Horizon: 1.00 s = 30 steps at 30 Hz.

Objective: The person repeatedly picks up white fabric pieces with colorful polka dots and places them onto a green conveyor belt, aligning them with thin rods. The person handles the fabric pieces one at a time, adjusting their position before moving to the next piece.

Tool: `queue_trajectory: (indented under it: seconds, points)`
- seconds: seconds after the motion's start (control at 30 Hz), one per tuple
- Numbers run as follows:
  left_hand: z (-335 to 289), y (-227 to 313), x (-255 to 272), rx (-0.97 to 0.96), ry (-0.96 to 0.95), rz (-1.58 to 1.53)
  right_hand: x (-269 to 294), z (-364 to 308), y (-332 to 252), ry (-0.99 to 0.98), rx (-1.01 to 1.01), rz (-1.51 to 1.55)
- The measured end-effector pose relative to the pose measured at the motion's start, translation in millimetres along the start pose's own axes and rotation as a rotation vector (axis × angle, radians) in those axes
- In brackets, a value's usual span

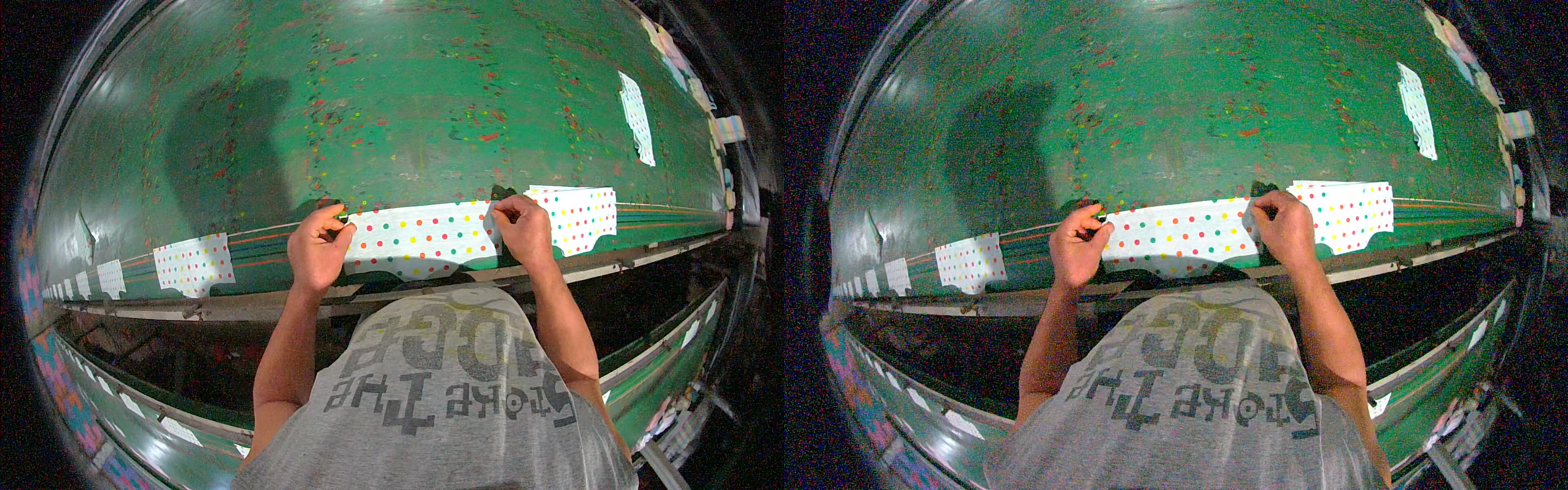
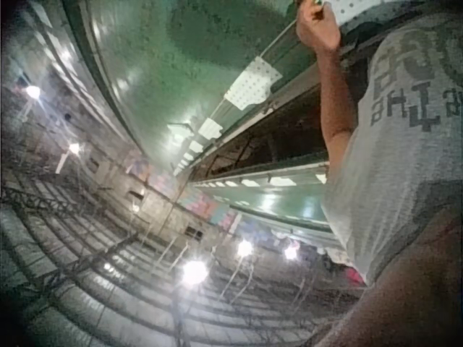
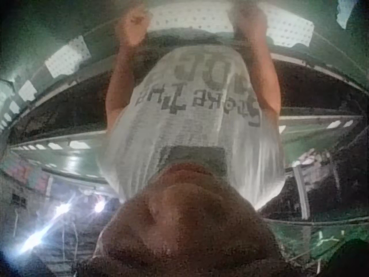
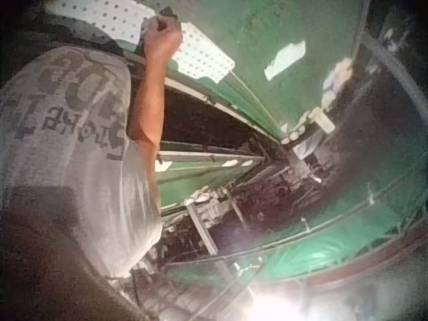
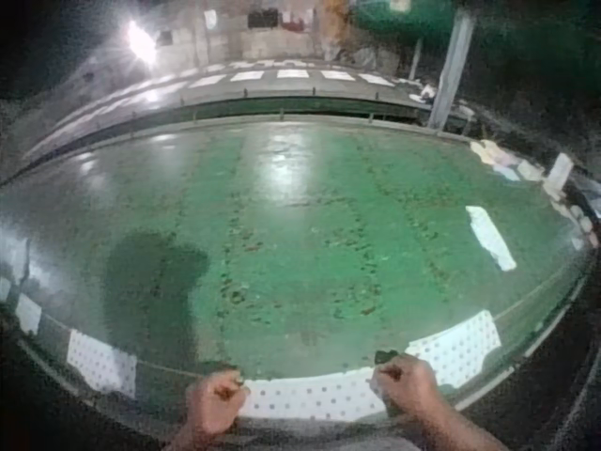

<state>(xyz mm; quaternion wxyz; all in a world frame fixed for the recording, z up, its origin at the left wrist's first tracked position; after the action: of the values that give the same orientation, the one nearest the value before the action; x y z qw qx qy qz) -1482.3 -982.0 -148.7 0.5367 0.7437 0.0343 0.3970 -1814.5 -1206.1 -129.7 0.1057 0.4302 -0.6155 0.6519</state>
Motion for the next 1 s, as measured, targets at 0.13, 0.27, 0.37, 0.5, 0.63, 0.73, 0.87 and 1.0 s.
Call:
queue_trajectory:
  seconds: [0.13,0.27,0.37,0.5,0.63,0.73,0.87,1.0]
  points:
    - [1,-3,0,0.003,-0.009,0.008,0,1,0,0.003,0.051,-0.022]
    - [3,-4,0,-0.022,0.008,0.055,-1,1,0,0.011,0.076,-0.038]
    - [1,0,0,-0.003,0.028,0.015,-1,1,1,0.004,0.04,-0.023]
    - [-1,11,3,-0.017,0.035,0.065,1,0,0,0.05,0.073,-0.044]
    - [-9,28,5,-0.199,0.19,0.103,1,0,-1,0.062,0.046,-0.026]
    - [-20,53,-15,-0.757,0.223,0.21,1,-1,-2,0.057,0.053,-0.065]
    - [-27,80,-70,-0.882,-0.228,0.216,1,-1,-3,0.04,0.04,-0.085]
    - [-17,100,-107,-0.982,-0.396,0.367,2,1,-1,0.019,0.016,-0.051]
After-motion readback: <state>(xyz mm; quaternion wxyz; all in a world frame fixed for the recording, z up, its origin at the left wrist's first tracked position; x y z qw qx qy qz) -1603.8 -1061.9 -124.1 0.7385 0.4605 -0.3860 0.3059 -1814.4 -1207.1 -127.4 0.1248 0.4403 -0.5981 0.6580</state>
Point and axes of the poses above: each hand's wrist, its own z-axis towards the middle knuckle, its own x-axis out of the back of the hand, y = z × x, the point moved 2 cm from there along z, towards the middle knuckle
